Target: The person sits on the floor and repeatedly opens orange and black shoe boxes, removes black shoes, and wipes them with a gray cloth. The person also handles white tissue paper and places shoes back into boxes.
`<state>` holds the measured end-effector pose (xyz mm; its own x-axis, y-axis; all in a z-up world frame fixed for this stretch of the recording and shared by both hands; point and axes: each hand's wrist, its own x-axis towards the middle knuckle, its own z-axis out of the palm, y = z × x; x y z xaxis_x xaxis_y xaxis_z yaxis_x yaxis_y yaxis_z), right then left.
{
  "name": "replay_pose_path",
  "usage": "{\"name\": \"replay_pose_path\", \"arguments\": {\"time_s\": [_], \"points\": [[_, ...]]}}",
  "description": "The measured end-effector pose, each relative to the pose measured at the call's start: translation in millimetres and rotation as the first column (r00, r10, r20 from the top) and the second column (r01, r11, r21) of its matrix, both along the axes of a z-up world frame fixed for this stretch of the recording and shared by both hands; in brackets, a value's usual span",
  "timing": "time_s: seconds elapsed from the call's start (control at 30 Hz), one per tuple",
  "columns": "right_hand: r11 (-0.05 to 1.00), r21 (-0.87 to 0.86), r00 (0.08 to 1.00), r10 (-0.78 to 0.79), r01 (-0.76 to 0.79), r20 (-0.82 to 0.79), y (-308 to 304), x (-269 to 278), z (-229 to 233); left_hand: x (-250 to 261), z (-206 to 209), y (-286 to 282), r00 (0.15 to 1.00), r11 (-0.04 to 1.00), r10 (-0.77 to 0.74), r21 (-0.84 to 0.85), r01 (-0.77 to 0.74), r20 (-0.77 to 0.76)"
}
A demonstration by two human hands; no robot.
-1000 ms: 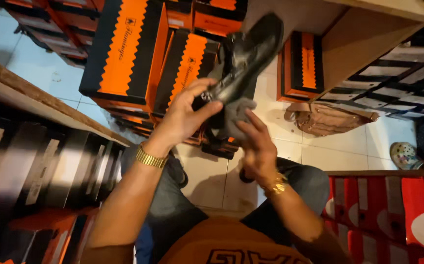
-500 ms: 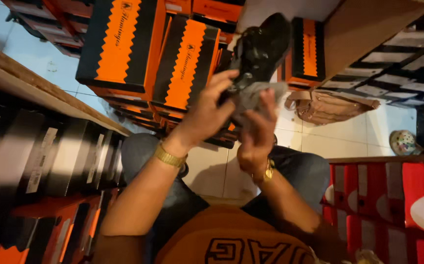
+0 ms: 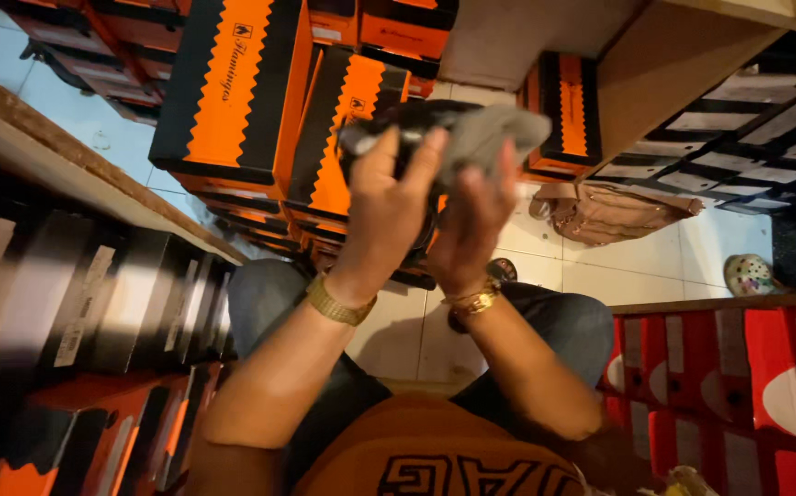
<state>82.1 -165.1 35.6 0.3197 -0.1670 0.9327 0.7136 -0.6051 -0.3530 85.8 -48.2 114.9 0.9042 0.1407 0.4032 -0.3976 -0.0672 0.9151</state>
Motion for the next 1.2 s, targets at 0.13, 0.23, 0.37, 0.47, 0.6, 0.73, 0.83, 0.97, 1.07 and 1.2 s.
{"name": "replay_pose_path", "arguments": {"time_s": [0.13,0.23,0.37,0.47,0.6,0.73,0.83,0.97,1.07,1.2], "points": [[0.963,-0.175,0.974,0.186,-0.207,-0.131,-28.8,-6.2,-64.6,4.1,-26.5,24.6,0.996,0.993,-0.027,-0.115,0.017,-0.085],[0.972,-0.143,0.971,0.160,-0.187,-0.178,-34.4,-12.7,-14.7,10.0,-21.3,21.3,0.999,0.999,-0.021,-0.028,0.020,-0.036],[0.917,-0.205,0.899,0.257,-0.343,-0.354,-12.5,-4.8,37.8,-8.6,10.9,-15.4,0.953,0.570,-0.266,-0.821,0.030,-0.149],[0.938,-0.305,0.984,0.138,-0.166,-0.113,-20.5,6.8,25.8,7.9,-60.5,20.0,0.998,1.000,-0.007,0.004,0.007,0.067],[0.953,-0.278,0.991,0.102,-0.122,-0.084,-84.1,7.2,-67.9,3.0,22.6,36.1,0.874,0.283,-0.486,-0.947,0.152,-0.005],[0.961,0.276,0.904,0.116,0.002,-0.411,-116.3,-5.8,-90.8,10.2,12.1,60.9,0.891,0.178,-0.454,-0.981,0.074,-0.015],[0.836,0.545,0.858,0.227,0.072,-0.462,-83.9,-14.5,-35.8,5.8,-1.3,54.4,0.897,0.150,-0.442,-0.985,0.091,0.015],[0.901,0.433,0.783,0.245,0.035,-0.572,-71.6,-5.5,-16.0,-8.9,-8.2,41.5,0.872,0.184,-0.489,-0.976,0.117,0.012],[0.902,0.431,0.831,0.266,-0.035,-0.489,-50.2,2.6,-11.8,-8.4,-27.5,28.5,0.917,0.292,-0.392,-0.935,0.201,0.075],[0.910,0.394,0.854,0.302,-0.127,-0.424,15.0,-32.1,62.4,-17.1,-34.8,11.3,0.902,0.440,-0.431,-0.867,0.234,0.025]]}}
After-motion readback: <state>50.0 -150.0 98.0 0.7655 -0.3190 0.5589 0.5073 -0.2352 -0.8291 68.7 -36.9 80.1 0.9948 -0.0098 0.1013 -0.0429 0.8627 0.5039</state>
